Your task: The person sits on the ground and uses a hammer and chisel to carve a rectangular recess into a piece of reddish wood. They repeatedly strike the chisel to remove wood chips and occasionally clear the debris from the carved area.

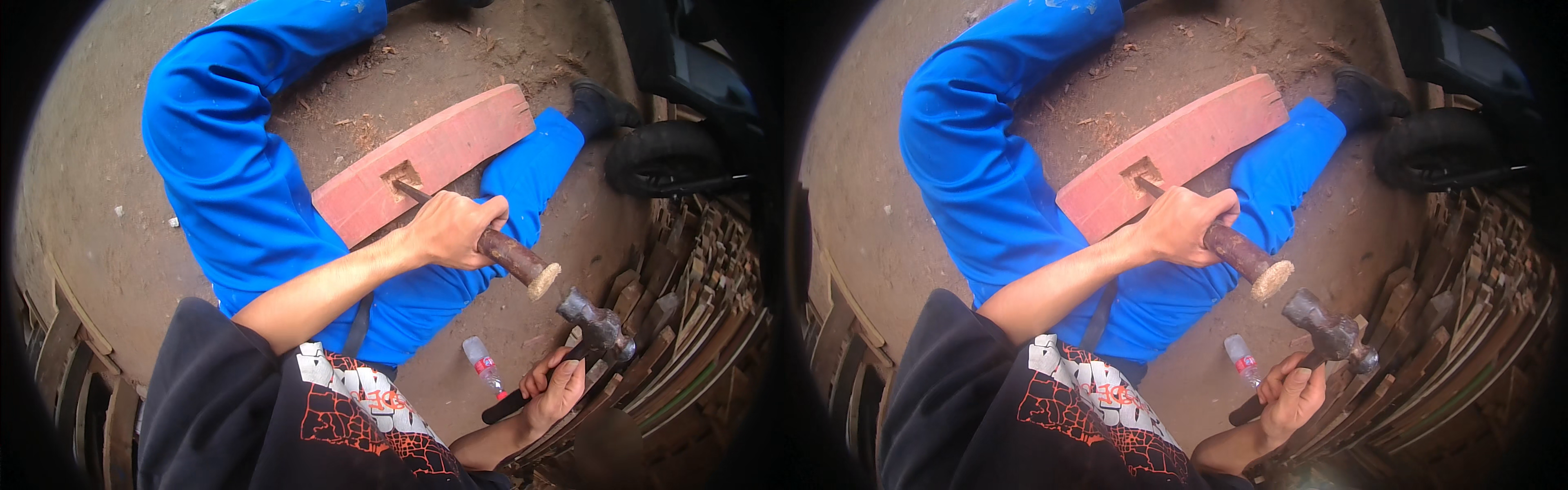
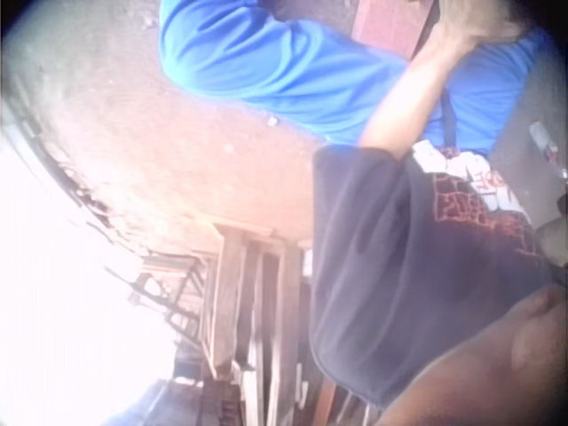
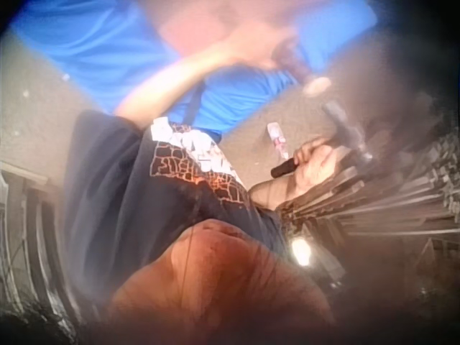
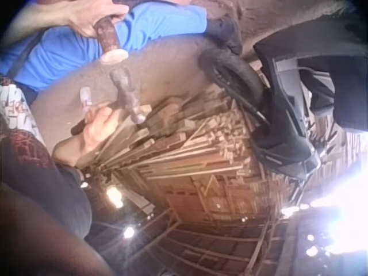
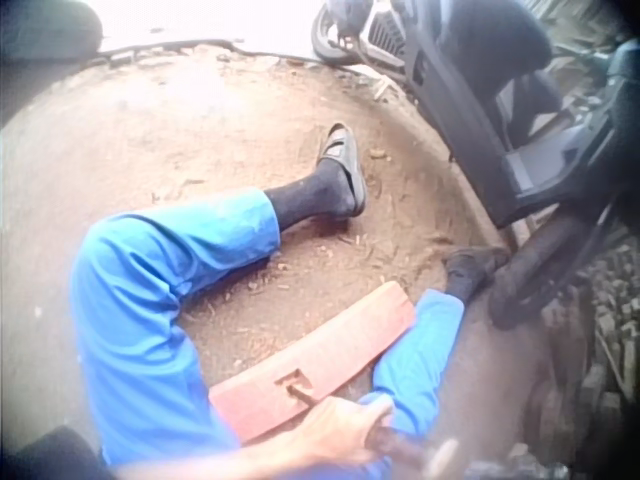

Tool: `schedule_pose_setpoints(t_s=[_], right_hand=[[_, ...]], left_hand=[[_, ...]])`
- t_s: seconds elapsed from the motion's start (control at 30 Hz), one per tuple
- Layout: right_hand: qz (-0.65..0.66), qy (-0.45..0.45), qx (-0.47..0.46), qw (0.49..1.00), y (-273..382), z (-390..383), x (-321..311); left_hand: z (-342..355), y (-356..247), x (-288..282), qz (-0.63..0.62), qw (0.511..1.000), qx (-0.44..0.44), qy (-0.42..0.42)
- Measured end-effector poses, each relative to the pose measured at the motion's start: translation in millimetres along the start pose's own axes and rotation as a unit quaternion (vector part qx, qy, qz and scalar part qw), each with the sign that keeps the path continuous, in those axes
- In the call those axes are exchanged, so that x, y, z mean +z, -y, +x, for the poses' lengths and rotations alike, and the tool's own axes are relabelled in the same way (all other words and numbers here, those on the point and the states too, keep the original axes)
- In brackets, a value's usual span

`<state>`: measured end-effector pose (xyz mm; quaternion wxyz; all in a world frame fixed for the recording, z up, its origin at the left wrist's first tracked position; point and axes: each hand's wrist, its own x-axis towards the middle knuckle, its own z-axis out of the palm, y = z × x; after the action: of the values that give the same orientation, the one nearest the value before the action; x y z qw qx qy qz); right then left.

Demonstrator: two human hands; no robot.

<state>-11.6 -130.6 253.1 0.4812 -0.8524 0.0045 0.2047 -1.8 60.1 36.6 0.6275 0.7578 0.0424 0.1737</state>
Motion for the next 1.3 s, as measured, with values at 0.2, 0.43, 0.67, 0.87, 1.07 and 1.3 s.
schedule_pose_setpoints(t_s=[0.2, 0.43, 0.67, 0.87, 1.07, 1.3], right_hand=[[0.077, -0.118, -0.008, 0.990, -31.9, 11.9, -1.5], [0.293, -0.046, 0.139, 0.945, -73.0, 13.5, 13.2], [0.340, 0.057, 0.166, 0.924, -126.9, -0.5, 33.6], [0.282, 0.083, 0.168, 0.941, -141.8, -10.1, 47.7], [0.317, 0.142, 0.189, 0.919, -163.3, -5.7, 45.3], [0.362, 0.152, 0.193, 0.899, -192.6, 7.3, 40.8]], left_hand=[[-31.6, -48.8, 32.7, -0.073, 0.979, 0.132, 0.137], [-64.7, -47.8, 58.0, -0.093, 0.963, 0.116, 0.223], [-65.7, -28.5, 51.9, -0.065, 0.962, 0.109, 0.241], [-75.3, -18.9, 47.8, -0.013, 0.961, 0.166, 0.221], [-82.7, -12.9, 55.2, 0.046, 0.955, 0.214, 0.199], [-86.7, -20.0, 59.0, 0.113, 0.955, 0.150, 0.229]])
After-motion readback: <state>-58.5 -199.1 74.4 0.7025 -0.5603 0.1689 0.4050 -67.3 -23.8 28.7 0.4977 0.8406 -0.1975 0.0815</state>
